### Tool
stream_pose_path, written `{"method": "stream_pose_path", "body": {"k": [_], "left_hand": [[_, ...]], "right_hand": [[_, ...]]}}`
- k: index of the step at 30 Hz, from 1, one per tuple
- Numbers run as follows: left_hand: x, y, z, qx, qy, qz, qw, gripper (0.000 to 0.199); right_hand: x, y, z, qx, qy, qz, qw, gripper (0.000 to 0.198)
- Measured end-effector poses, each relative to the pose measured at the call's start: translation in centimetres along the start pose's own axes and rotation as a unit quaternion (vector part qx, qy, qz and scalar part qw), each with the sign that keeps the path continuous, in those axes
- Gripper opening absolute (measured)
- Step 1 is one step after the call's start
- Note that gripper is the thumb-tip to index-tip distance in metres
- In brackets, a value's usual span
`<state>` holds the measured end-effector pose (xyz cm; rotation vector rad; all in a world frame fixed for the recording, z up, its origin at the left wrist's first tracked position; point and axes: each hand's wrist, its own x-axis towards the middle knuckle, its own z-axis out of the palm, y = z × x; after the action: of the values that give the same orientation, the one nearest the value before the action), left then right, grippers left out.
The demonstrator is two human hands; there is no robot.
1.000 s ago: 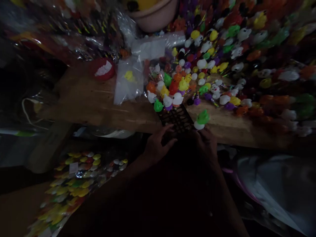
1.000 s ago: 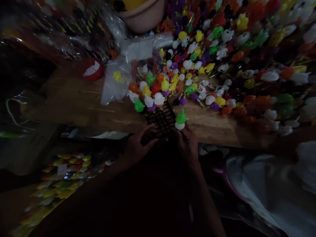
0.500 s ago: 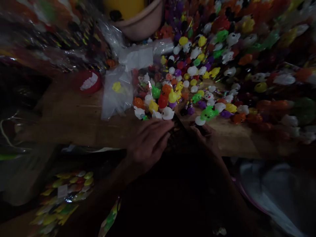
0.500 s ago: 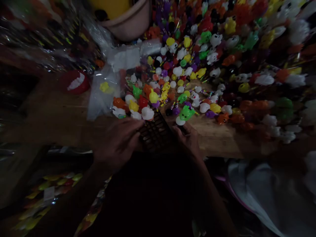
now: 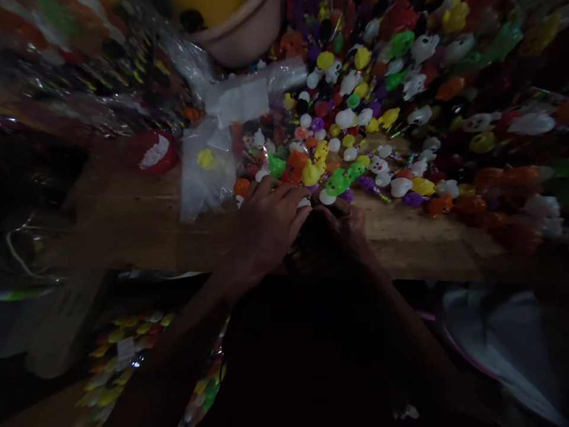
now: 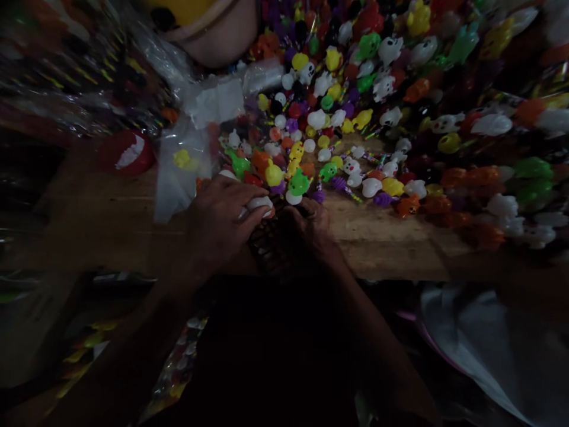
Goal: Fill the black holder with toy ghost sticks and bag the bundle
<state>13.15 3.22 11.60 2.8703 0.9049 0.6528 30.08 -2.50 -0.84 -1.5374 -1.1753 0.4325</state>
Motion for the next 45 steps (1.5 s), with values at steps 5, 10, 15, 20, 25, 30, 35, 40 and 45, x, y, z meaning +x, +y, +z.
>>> {"method": "stream_pose_path", "body": {"k": [5,10,15,20,25,30,35,40,45], "left_hand": [[0.0,-0.1,0.5,0.013,0.011,0.003,1.000,0.024],[0.2,0.4,-0.2,-0.003,0.058,0.004,0.998,0.023],[-2.9,2.1,-2.6,-0.036,0.183,0.080,0.979,0.027],[-9.6,3.2,1.1,-0.127,0.153,0.093,0.976,0.017],[-12.6,2.2,6.6,-0.108,0.068,0.018,0.992,0.031],[-11.6,1.4,8.3,-0.060,0.009,0.017,0.998,0.046],[-10.8,0.3,9.1,-0.045,0.027,0.040,0.998,0.050],[-10.4,-1.0,11.3,-0.036,0.096,0.069,0.992,0.057],[-10.8,-0.8,12.2,-0.048,0.082,0.050,0.994,0.048]], "right_hand": [[-0.1,0.2,0.2,-0.103,-0.019,-0.085,0.991,0.026],[0.0,0.1,0.3,-0.116,-0.062,-0.141,0.981,0.029],[0.3,0.1,0.2,-0.113,-0.073,-0.098,0.986,0.020],[-0.6,-0.4,-2.7,-0.135,-0.045,-0.070,0.987,0.020],[-2.8,-0.4,-8.7,-0.239,0.087,-0.086,0.963,0.023],[-2.3,0.3,-10.6,-0.305,0.072,-0.083,0.946,0.027],[1.6,0.0,-9.4,-0.345,0.007,-0.164,0.924,0.026],[5.0,-0.9,-7.4,-0.375,-0.198,-0.184,0.887,0.029],[6.3,-0.2,-8.3,-0.372,-0.178,-0.170,0.895,0.032]]}}
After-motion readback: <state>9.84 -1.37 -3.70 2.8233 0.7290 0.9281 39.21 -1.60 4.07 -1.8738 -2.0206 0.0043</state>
